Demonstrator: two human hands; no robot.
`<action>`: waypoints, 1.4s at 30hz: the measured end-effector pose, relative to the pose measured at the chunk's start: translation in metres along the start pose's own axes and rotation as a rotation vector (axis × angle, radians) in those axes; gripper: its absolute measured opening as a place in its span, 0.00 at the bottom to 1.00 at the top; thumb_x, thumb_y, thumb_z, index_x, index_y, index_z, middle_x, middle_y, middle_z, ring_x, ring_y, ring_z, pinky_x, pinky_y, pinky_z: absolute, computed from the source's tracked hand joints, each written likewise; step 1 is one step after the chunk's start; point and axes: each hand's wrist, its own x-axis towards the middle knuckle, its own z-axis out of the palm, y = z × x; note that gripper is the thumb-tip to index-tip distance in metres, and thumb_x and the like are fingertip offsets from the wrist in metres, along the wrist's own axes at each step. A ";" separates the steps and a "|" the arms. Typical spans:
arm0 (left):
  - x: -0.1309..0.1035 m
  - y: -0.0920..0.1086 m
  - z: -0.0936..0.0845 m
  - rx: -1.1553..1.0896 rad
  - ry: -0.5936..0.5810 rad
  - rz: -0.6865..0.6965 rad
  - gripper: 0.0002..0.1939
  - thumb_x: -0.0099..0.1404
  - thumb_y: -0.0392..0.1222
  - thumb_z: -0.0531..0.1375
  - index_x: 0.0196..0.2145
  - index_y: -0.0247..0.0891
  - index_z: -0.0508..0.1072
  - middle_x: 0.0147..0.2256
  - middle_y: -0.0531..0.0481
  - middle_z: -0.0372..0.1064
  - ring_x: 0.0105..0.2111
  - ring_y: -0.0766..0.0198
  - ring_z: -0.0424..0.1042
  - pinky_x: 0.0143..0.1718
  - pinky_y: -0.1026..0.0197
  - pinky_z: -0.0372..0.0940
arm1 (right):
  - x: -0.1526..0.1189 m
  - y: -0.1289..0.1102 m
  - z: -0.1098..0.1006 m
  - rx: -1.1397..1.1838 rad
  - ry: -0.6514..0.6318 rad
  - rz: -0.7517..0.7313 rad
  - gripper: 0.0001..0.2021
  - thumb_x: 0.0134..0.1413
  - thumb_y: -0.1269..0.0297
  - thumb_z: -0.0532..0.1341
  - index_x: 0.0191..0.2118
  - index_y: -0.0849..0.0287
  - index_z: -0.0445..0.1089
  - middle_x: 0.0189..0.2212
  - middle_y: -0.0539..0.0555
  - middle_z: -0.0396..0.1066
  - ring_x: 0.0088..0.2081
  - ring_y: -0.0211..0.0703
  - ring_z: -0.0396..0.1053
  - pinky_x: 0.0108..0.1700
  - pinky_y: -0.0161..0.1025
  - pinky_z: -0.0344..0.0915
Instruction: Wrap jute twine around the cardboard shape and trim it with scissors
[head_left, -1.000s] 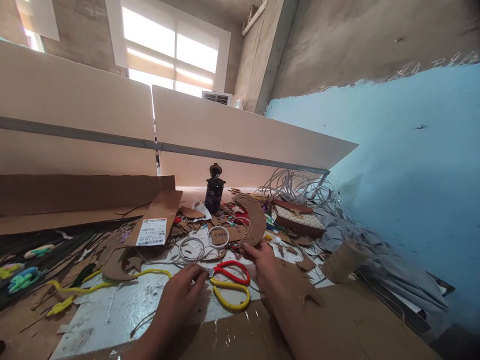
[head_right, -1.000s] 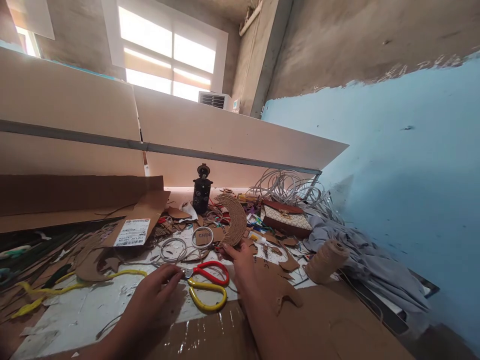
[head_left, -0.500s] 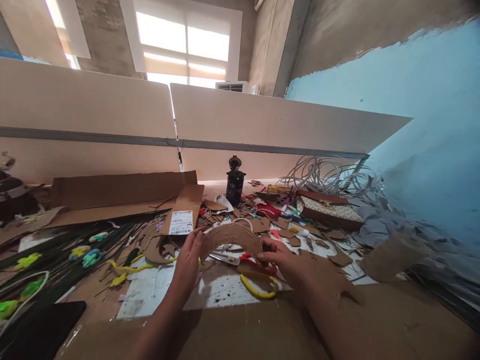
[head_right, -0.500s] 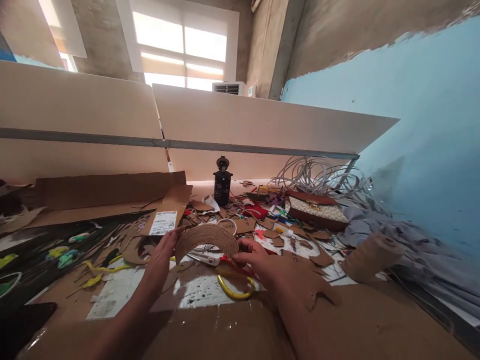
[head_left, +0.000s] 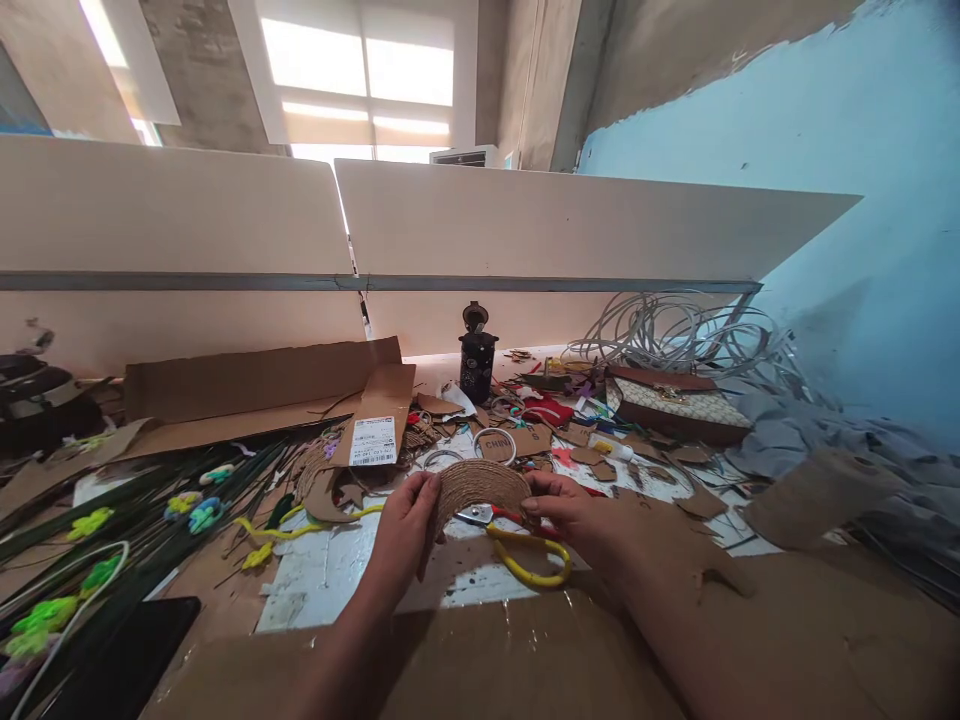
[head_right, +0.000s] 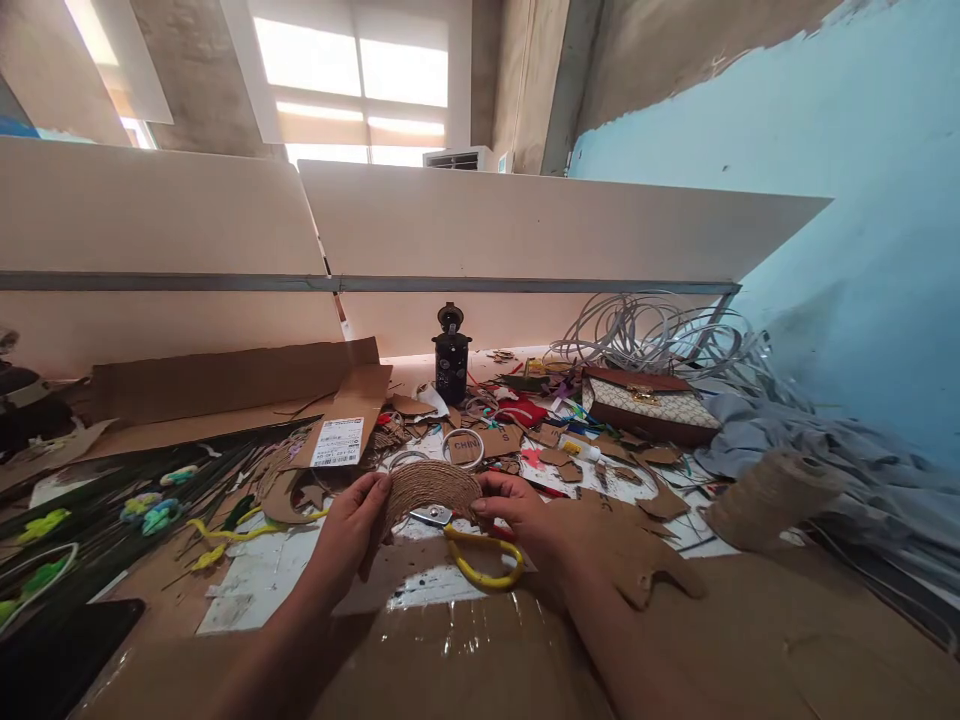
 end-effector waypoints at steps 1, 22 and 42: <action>0.000 0.000 0.000 -0.010 -0.002 0.006 0.23 0.59 0.64 0.60 0.34 0.39 0.73 0.22 0.58 0.62 0.17 0.69 0.62 0.15 0.67 0.63 | 0.000 0.000 0.001 -0.002 0.007 0.003 0.15 0.37 0.63 0.71 0.37 0.55 0.77 0.32 0.48 0.74 0.34 0.41 0.68 0.38 0.36 0.61; -0.004 0.004 0.007 0.033 -0.270 -0.059 0.21 0.58 0.61 0.64 0.32 0.38 0.72 0.25 0.53 0.69 0.23 0.65 0.67 0.24 0.65 0.62 | -0.002 -0.004 0.016 0.073 -0.046 -0.158 0.20 0.43 0.48 0.74 0.36 0.59 0.80 0.30 0.53 0.79 0.32 0.45 0.74 0.39 0.40 0.68; -0.010 0.004 0.014 0.076 -0.307 -0.122 0.18 0.53 0.51 0.68 0.35 0.36 0.75 0.23 0.55 0.67 0.19 0.69 0.61 0.21 0.66 0.57 | -0.003 0.001 0.019 -0.056 -0.084 -0.122 0.18 0.40 0.50 0.76 0.31 0.60 0.78 0.22 0.50 0.73 0.24 0.40 0.67 0.27 0.35 0.63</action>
